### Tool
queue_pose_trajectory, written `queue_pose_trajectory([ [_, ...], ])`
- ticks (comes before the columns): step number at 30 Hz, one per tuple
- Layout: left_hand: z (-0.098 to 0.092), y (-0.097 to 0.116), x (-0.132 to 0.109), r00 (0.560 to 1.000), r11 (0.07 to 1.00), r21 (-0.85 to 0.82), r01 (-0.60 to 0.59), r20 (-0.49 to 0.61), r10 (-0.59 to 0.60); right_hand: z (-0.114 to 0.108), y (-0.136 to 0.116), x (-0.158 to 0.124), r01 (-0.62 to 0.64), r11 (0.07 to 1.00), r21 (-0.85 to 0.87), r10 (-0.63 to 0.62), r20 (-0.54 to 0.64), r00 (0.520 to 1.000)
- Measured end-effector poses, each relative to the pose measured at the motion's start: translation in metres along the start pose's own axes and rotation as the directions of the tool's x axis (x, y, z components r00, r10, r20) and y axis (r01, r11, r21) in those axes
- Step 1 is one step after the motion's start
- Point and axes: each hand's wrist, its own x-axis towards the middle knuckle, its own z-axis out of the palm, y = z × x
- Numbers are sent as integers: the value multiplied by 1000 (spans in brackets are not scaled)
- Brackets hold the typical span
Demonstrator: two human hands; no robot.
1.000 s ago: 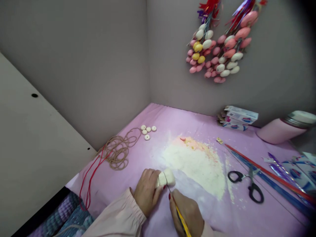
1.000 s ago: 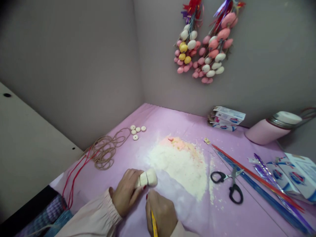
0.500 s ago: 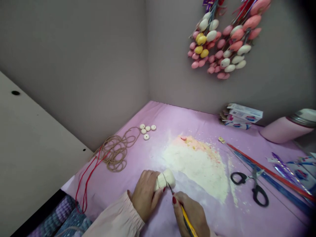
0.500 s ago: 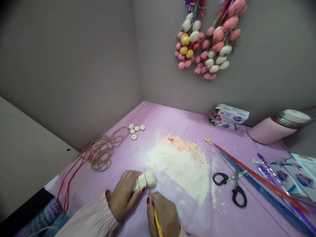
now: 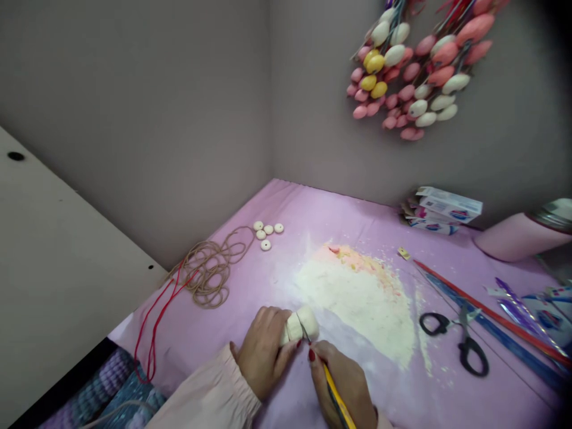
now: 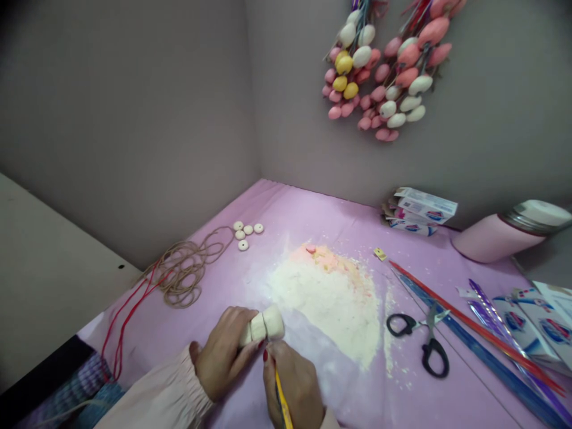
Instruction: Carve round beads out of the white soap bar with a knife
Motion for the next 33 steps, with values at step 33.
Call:
queue_pose_trajectory([
  [33,0,2,0,999,999,13,-34,-29,34,-9,-7,-8,-55,997,-45,54,-24,998],
])
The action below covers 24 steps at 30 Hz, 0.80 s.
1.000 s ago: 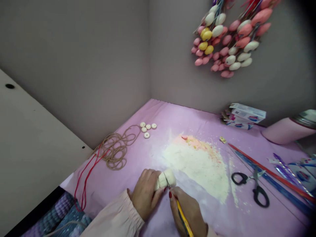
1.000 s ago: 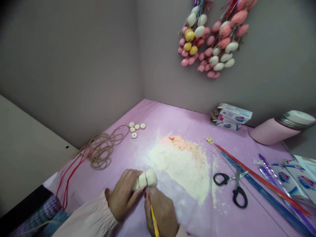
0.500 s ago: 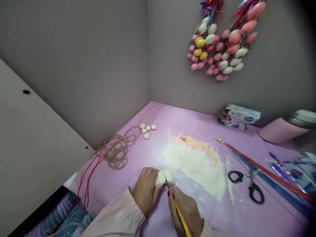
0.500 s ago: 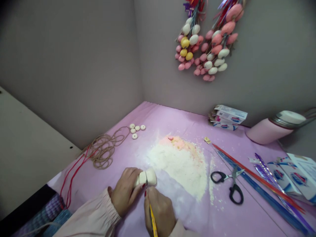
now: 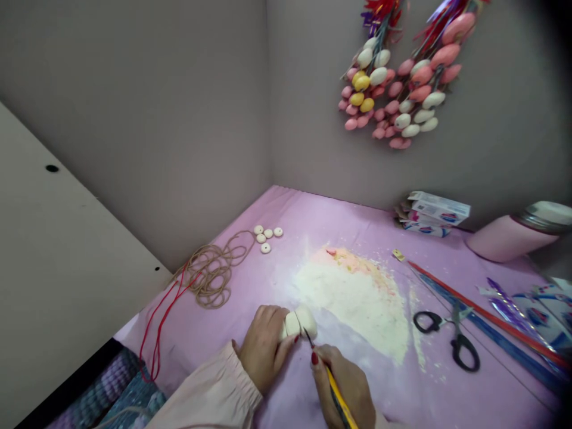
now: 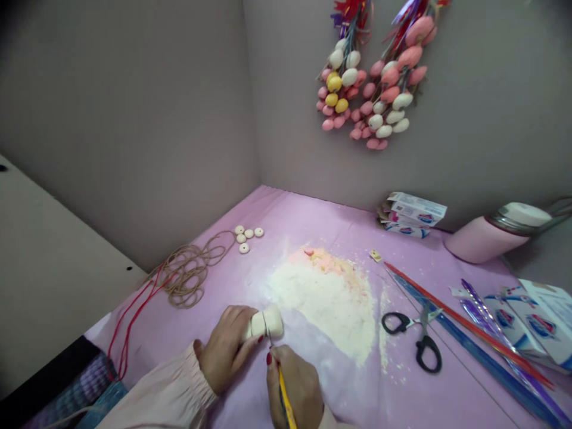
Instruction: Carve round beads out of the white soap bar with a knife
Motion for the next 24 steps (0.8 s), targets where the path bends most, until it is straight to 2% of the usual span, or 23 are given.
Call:
queue_pose_trajectory([
  [8,5,-5,-2,1000,1000,-31,1,-27,-2,7,4,6,16,997,78,-16,-4,1000],
  [16,4,-4,-2,1000,999,-39,-6,-2,6,17,7,9,43,997,64,-45,21,999],
  [24,4,0,0,1000,999,-35,0,-9,0,12,2,12,74,997,-4,-73,92,993],
])
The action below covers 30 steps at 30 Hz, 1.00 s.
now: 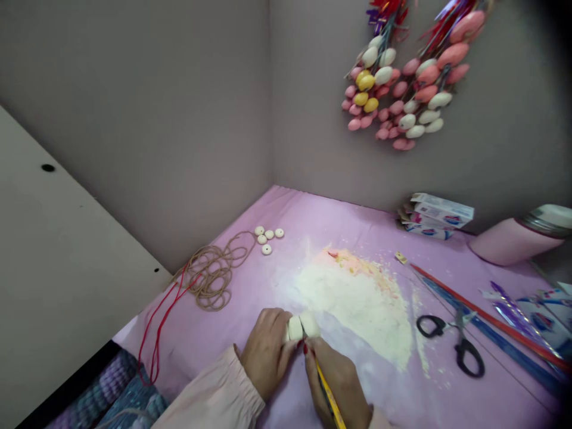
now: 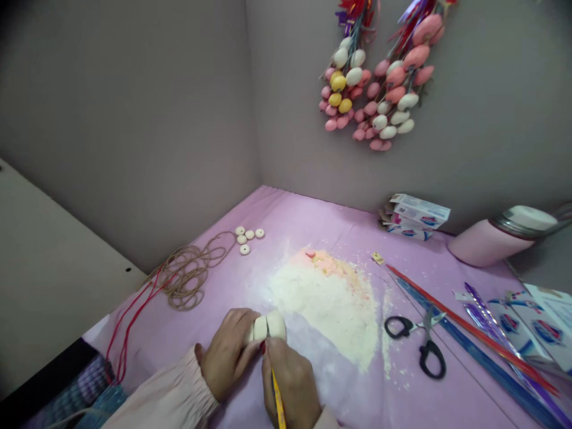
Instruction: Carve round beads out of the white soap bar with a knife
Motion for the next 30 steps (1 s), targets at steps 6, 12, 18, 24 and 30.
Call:
queue_pose_trajectory([
  [6,-3,2,-1,1000,1000,-9,-16,27,16,1,-3,-3,76,995,-58,-77,-22,997],
  [12,-4,3,-1,999,999,1,-33,25,33,3,-4,-9,105,990,-96,-110,-48,993],
  [18,-6,5,-2,999,999,9,-38,23,38,4,-4,-13,125,984,-124,-135,-75,988],
  [24,-5,4,-2,998,998,18,-59,17,58,5,-4,-17,145,981,-127,-157,-91,983],
  [30,-5,2,-2,997,997,30,-70,19,69,7,-4,-22,138,978,-157,-153,-90,984],
])
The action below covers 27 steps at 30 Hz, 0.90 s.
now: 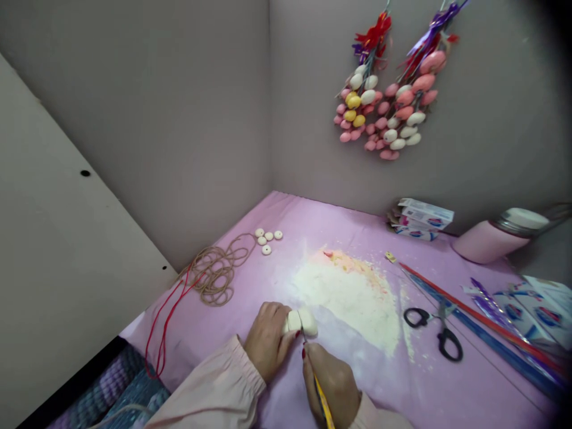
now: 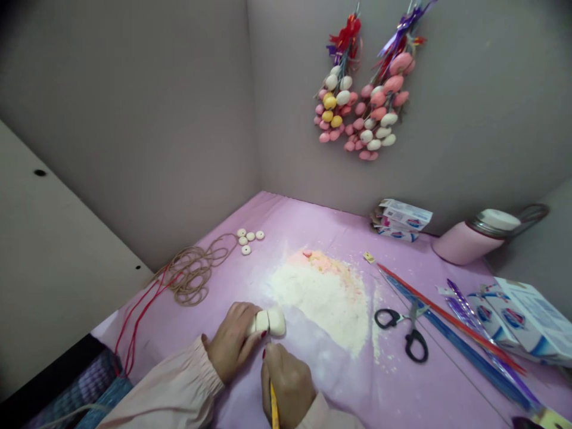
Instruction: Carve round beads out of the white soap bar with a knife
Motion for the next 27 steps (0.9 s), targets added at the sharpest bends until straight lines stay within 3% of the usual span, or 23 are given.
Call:
queue_pose_trajectory([
  [9,1,-3,0,1000,1000,-8,-12,-12,12,1,0,-3,-7,1000,19,7,5,1000],
  [14,3,-6,2,1000,1000,0,-11,-28,11,6,3,-8,-97,995,19,96,56,994],
  [21,3,-7,1,1000,1000,-24,-1,-4,1,-11,-6,-1,-251,968,22,252,-29,967],
  [27,2,-7,-2,1000,997,-77,7,19,-5,-8,-2,1,-271,960,72,271,6,962],
])
